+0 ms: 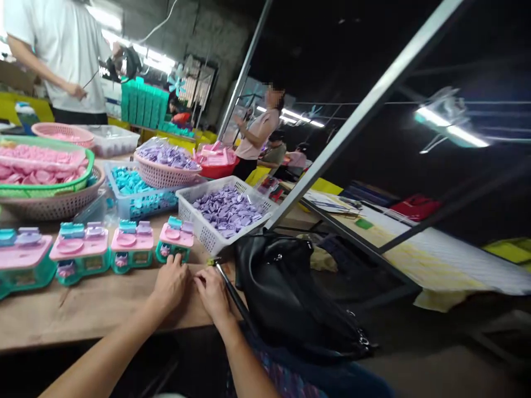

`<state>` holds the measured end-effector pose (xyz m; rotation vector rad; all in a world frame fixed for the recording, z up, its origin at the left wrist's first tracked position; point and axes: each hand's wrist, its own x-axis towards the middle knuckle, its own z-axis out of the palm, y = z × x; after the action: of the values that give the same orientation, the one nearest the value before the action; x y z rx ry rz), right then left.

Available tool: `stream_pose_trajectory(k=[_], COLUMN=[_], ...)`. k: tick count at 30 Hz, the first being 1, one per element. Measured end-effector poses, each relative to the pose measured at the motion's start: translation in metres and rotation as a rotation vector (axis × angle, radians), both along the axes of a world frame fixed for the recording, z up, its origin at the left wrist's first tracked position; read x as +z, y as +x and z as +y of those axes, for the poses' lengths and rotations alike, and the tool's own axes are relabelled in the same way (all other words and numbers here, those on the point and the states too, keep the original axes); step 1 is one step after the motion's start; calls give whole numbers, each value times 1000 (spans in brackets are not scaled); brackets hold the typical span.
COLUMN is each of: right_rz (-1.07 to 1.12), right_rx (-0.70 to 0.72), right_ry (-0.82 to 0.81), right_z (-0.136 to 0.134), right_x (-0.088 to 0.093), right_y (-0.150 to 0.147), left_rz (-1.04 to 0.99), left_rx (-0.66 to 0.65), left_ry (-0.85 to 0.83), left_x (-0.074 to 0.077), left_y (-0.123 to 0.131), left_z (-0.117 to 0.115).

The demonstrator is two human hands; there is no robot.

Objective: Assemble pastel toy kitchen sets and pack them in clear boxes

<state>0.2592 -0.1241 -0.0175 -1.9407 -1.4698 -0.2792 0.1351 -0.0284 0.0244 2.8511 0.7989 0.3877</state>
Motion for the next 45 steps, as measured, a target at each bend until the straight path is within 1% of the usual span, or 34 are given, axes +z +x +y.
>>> stream_pose_trajectory(k=[2, 5, 8, 10, 12, 14, 16, 19, 20, 22, 23, 25, 26, 28, 31, 33, 34, 36, 39, 41, 45], right_rz=[32, 132, 240, 328, 405, 466, 542, 799, 908, 1062, 1102, 1099, 1063, 924, 680, 580, 555, 546, 604, 621, 567], right_rx=[-8, -15, 22, 70, 120, 177, 234, 323, 343, 347, 348, 365, 379, 403, 458, 503, 509, 475, 400, 384, 373], right_ry=[-1, 9, 36, 65, 98, 129, 154, 180, 198, 254, 273, 277, 265, 231, 150, 111, 115, 171, 284, 332, 350], right_z=[2, 3, 9, 17, 27, 35, 41, 42, 43, 48, 51, 56, 58, 58, 57, 55, 55, 54, 54, 55, 58], right_x=[2, 3, 5, 8, 11, 14, 18, 26, 29, 35, 38, 42, 44, 47, 53, 57, 59, 64, 67, 67, 64], right_y=[2, 3, -5, -15, -26, -35, -43, -56, -61, -72, -78, -89, -94, -101, -102, -100, -99, -99, -106, -111, -117], left_rz=[7, 19, 10, -37, -138, -290, -470, -744, -836, -990, -1040, -1116, -1149, -1213, -1254, -1247, -1238, -1216, -1188, -1175, -1147], left_rx=[-2, 31, 89, 155, 207, 229, 258, 352, 369, 384, 394, 419, 432, 448, 440, 433, 430, 424, 419, 413, 421], left_ry=[-9, -10, -6, -31, -90, -223, -443, -813, -904, -1040, -1090, -1153, -1164, -1153, -1100, -1064, -1041, -985, -879, -815, -738], left_x=[-2, -6, -12, -15, -17, -15, -10, 3, 8, 17, 21, 26, 27, 28, 23, 19, 17, 16, 20, 23, 26], left_y=[1, -6, -16, -24, -34, -45, -57, -75, -80, -86, -88, -91, -92, -96, -103, -106, -107, -107, -104, -101, -97], left_z=[7, 12, 14, 19, 27, 35, 37, 26, 20, 12, 9, 5, 4, 3, 3, 4, 4, 2, -3, -6, -9])
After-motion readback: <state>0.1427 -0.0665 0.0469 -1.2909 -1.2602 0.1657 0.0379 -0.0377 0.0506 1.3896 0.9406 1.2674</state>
